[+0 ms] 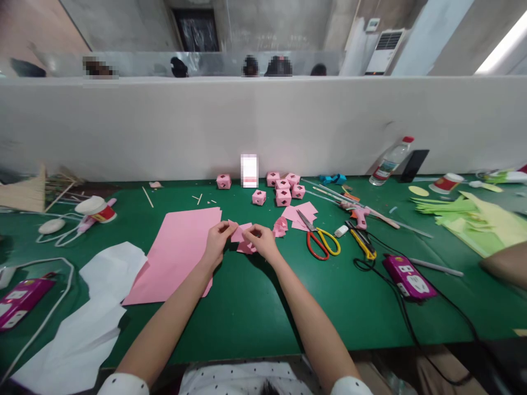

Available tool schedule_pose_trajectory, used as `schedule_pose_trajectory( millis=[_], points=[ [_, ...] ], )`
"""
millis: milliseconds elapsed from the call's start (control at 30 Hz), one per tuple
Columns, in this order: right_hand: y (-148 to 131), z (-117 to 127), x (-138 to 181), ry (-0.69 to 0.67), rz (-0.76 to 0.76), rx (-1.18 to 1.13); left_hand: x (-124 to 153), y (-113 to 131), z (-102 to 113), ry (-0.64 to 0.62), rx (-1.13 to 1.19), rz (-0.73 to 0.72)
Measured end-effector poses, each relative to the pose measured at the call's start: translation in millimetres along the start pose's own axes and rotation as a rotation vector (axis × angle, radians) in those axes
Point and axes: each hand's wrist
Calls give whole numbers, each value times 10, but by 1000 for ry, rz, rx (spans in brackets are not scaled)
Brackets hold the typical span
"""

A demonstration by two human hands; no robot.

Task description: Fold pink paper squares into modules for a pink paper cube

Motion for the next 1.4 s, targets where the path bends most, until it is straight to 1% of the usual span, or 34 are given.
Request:
schedule_pose_trajectory(
  millis=[67, 267, 467, 733, 800, 900, 967, 1033, 1133, 1233, 1400],
  points=[
    [3, 31, 1, -8, -19, -10, -21, 10, 28, 20, 15, -16],
    [8, 42, 20, -20, -43, -55, -38, 13, 50, 16, 34, -40],
    [-3, 38, 23, -34, -87, -83, -52, -18, 29, 26, 71, -14],
    [36, 56, 1, -80, -106, -28, -84, -51, 52, 57, 22, -37],
    [33, 57, -2, -77, -71, 10, -75, -38, 55, 62, -1, -55],
    [24, 40, -4, -15, 51, 74, -32, -5, 32, 38, -49, -70],
    [26, 16, -4, 14, 93, 74, 7, 19, -3, -11, -74, -61],
    [35, -14, 0, 14, 73, 32, 39, 41, -41, -56, -65, -40],
    [49, -55, 12, 1, 4, -53, 51, 60, -68, -56, -12, -17],
    [46, -77, 21, -5, -31, -90, 41, 60, -54, -49, -36, -76],
    [20, -70, 16, -8, 6, -59, 88, 18, -54, -90, -221, -228]
  ],
)
Point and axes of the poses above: each hand's wrist, its own x-axis away from the middle knuckle, its own z-axis out of the back of the hand, y = z × x, and after that the axes turned 6 degrees about y, right-handed
